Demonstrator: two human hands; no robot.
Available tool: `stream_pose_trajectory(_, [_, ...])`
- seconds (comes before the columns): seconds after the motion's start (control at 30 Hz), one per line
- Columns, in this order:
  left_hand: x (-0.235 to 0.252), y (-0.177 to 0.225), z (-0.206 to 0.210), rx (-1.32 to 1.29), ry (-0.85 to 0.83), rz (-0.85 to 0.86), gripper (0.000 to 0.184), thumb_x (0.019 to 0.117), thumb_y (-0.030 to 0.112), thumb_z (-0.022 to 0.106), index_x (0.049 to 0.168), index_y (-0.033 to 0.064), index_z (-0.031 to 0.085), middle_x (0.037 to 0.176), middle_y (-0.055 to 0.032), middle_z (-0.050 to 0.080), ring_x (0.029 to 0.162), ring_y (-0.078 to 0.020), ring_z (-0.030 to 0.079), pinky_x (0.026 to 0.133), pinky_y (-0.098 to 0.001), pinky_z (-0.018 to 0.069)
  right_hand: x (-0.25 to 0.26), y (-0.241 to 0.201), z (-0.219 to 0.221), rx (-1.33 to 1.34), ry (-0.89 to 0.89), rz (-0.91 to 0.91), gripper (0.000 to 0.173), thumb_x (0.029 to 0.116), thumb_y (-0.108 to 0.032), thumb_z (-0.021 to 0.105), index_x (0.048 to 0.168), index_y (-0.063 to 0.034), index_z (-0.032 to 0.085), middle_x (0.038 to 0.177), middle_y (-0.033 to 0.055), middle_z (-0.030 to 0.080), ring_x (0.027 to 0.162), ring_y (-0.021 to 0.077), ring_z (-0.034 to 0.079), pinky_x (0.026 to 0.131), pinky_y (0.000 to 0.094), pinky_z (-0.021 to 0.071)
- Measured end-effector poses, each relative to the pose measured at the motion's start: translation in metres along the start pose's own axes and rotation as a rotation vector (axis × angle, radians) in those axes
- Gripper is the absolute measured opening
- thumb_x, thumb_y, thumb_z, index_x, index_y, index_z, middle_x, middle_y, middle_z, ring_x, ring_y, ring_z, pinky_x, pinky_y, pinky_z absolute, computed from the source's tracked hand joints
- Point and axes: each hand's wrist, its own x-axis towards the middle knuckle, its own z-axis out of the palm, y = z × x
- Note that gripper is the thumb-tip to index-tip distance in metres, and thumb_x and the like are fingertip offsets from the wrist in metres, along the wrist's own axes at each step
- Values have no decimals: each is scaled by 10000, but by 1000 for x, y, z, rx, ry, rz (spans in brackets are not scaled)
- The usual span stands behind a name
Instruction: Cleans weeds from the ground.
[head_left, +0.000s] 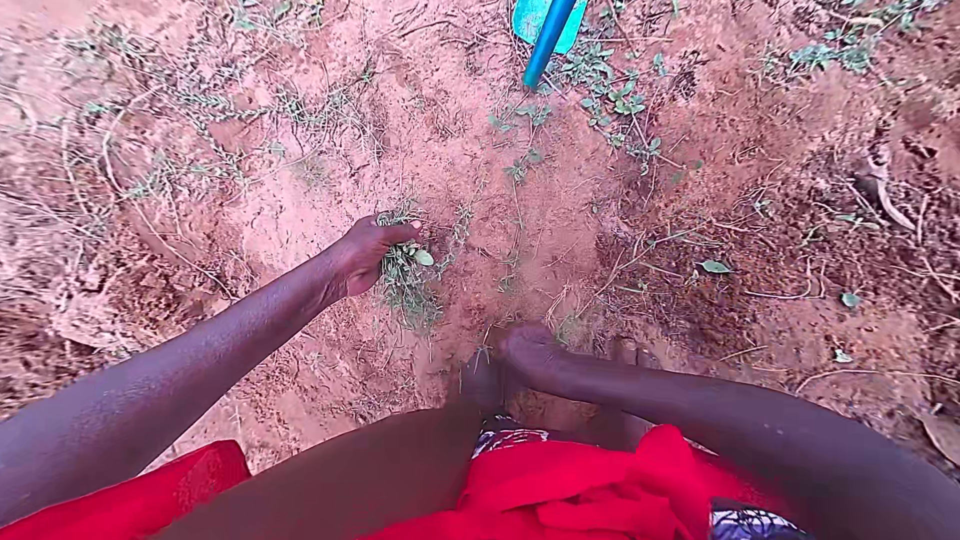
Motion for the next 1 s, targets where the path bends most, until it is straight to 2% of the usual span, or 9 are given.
stream_pose_trajectory(0.13, [2,-4,-10,36,45,8,119,1028,170,595,1108,82,610,850,-27,679,708,-106,672,649,-281,582,2,-14,-20,150,-23,-225,327,1042,-212,545,1256,20,631,1192,280,651,1173,457,610,929,642,467])
stream_pose_trajectory(0.27, [8,6,-28,198,186,134,231,1007,123,621,1226,59,585,951,-35,642,789,-86,634,721,-283,556,7,-12,-64,205,547,-170,273,1021,-175,566,1210,-21,689,1203,193,664,1267,384,524,1010,540,396])
stream_pose_trajectory(0.4, [5,14,-41,107,202,236,217,982,111,650,1189,104,583,949,23,666,805,-52,665,735,-255,584,31,-9,-95,740,1026,-94,294,1074,-190,514,1225,47,603,942,229,678,936,386,674,866,566,504])
stream_pose_trajectory(0.57, [-10,-6,-14,32,-173,178,247,956,144,690,1195,152,628,979,39,733,842,-56,712,760,-248,610,58,-45,-74,1288,833,-200,570,1090,-399,494,1485,-9,366,1202,303,617,1069,428,635,871,589,519])
stream_pose_trajectory(0.63, [-11,-12,-11,17,-258,133,290,908,249,745,1166,193,624,960,49,743,823,-54,718,731,-246,613,62,-59,-59,1443,686,-274,693,1089,-541,347,1605,-94,227,1527,287,431,1349,436,496,1041,638,437])
stream_pose_trajectory(0.7, [-10,-13,-14,48,-296,103,414,837,280,785,1192,203,587,982,69,729,863,-45,709,768,-248,609,64,-64,-52,1571,589,-398,732,1085,-560,290,1622,-70,207,1651,244,263,1502,383,319,1180,613,305])
stream_pose_trajectory(0.87, [-4,-17,-18,162,-159,85,506,832,-112,711,1280,88,590,1053,-39,720,883,-104,711,766,-290,619,56,-62,-50,1703,384,-550,743,1068,-624,267,1594,-103,325,1646,164,315,1514,307,317,1208,604,285])
stream_pose_trajectory(0.93, [-5,-22,-20,190,26,141,495,848,-148,658,1284,74,584,1017,-35,698,808,-82,692,696,-267,608,52,-63,-55,1536,424,-506,618,1115,-468,322,1550,-36,401,1572,222,422,1451,350,418,1172,593,353])
stream_pose_trajectory(1.0, [2,-12,-30,110,210,155,364,913,-51,646,1232,112,583,927,0,685,717,-68,672,621,-264,588,50,-59,-70,1309,590,-378,454,1095,-277,514,1466,-15,515,1367,247,604,1243,361,596,1036,544,475])
